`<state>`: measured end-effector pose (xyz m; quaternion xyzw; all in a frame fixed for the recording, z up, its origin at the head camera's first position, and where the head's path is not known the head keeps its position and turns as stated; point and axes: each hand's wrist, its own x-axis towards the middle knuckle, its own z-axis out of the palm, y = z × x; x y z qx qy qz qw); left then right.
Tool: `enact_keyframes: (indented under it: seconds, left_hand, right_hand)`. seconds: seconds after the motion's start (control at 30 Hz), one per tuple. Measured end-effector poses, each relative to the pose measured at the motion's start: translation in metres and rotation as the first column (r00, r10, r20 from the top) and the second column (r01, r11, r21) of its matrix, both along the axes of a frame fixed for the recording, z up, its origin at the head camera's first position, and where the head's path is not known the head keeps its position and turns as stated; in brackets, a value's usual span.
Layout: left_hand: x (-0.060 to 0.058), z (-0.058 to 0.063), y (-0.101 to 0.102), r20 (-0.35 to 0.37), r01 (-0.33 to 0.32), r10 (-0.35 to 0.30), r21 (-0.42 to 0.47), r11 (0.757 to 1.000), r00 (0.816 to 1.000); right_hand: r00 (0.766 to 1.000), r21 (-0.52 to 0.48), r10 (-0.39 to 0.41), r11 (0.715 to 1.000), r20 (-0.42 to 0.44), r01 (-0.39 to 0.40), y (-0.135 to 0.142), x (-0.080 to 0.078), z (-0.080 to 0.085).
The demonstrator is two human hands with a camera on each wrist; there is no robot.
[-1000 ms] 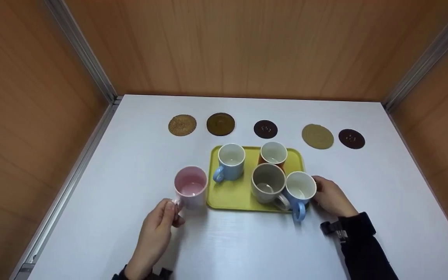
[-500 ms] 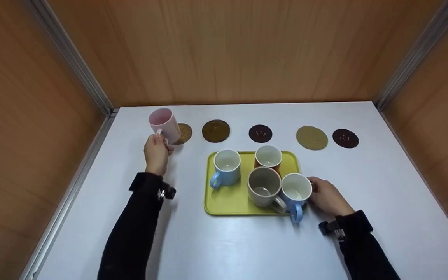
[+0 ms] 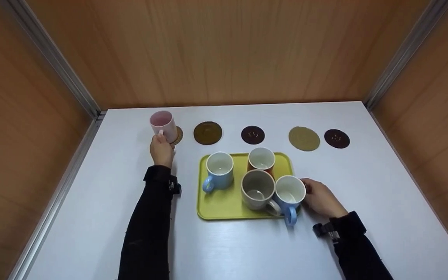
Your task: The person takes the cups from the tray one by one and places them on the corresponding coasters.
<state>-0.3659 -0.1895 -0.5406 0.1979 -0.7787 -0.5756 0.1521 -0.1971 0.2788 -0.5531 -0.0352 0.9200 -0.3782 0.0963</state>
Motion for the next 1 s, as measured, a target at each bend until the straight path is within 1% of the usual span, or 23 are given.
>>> enact_keyframes:
  seconds: [0.03,0.13,0.23,0.27,0.37,0.43,0.5,0.53,0.6,0.63,0.7,0.73,0.8,0.87,0.93,1.0]
  left_hand:
    - [0.0,-0.002,0.0,-0.003,-0.002,0.002,-0.011,1.0,1.0]
    - [0.002,-0.006,0.0,-0.004,0.018,-0.018,-0.039,0.999,1.0]
    - [0.006,-0.006,0.002,0.008,0.047,-0.047,-0.029,0.998,0.999]
    - [0.008,-0.005,0.003,0.014,0.048,-0.048,-0.021,0.999,0.999]
    - [0.016,-0.001,0.007,0.02,0.025,-0.025,-0.001,1.0,0.999]
    - [0.025,0.003,0.011,0.005,0.014,-0.014,0.009,1.0,1.0]
    - [0.04,0.006,0.015,-0.001,0.032,-0.032,0.014,0.999,0.999]
    - [0.05,0.007,0.018,0.002,0.058,-0.058,0.021,0.998,0.998]
    - [0.073,0.009,0.024,0.02,0.135,-0.136,0.039,0.99,0.991]
    - [0.085,0.009,0.028,0.038,0.182,-0.184,0.053,0.982,0.982]
    - [0.109,0.011,0.038,0.072,0.271,-0.278,0.088,0.958,0.958]
    - [0.12,0.012,0.043,0.084,0.312,-0.322,0.113,0.943,0.943]
    - [0.138,0.012,0.055,0.082,0.383,-0.4,0.167,0.909,0.913]
    - [0.15,0.012,0.066,0.061,0.441,-0.461,0.206,0.874,0.885]
    - [0.157,0.009,0.074,0.044,0.485,-0.506,0.223,0.845,0.861]
    - [0.161,0.005,0.079,0.041,0.512,-0.532,0.223,0.83,0.846]
  right_hand:
    - [1.0,-0.001,0.001,1.0,0.006,-0.001,0.0,0.0,0.0]
    - [1.0,-0.004,0.002,1.0,0.019,-0.002,0.002,-0.001,-0.001]
    - [1.0,0.001,0.005,1.0,0.007,-0.005,0.006,-0.004,-0.001]
    - [1.0,0.001,0.005,1.0,0.004,-0.005,0.007,-0.006,-0.001]
    - [1.0,0.005,0.001,1.0,-0.011,-0.001,0.01,-0.008,-0.002]
    - [1.0,0.001,-0.004,1.0,-0.009,0.004,0.012,-0.01,-0.003]
    - [1.0,-0.006,-0.008,1.0,-0.001,0.008,0.012,-0.011,-0.005]
    - [1.0,-0.007,-0.004,1.0,0.005,0.004,0.013,-0.011,-0.005]
    - [1.0,-0.008,0.0,1.0,0.019,0.0,0.013,-0.01,-0.005]
    - [1.0,-0.007,-0.003,1.0,0.027,0.003,0.013,-0.01,-0.004]
    - [0.999,0.004,0.0,1.0,0.032,0.0,0.013,-0.01,-0.003]
    - [0.999,0.01,-0.002,1.0,0.035,0.002,0.014,-0.01,-0.002]
    - [0.999,0.014,-0.008,1.0,0.037,0.008,0.014,-0.01,0.0]
    - [0.999,0.012,-0.012,1.0,0.04,0.012,0.014,-0.01,0.001]
    - [0.999,0.003,-0.012,1.0,0.048,0.012,0.013,-0.01,0.001]
    - [0.998,-0.004,-0.011,1.0,0.058,0.012,0.011,-0.009,-0.001]
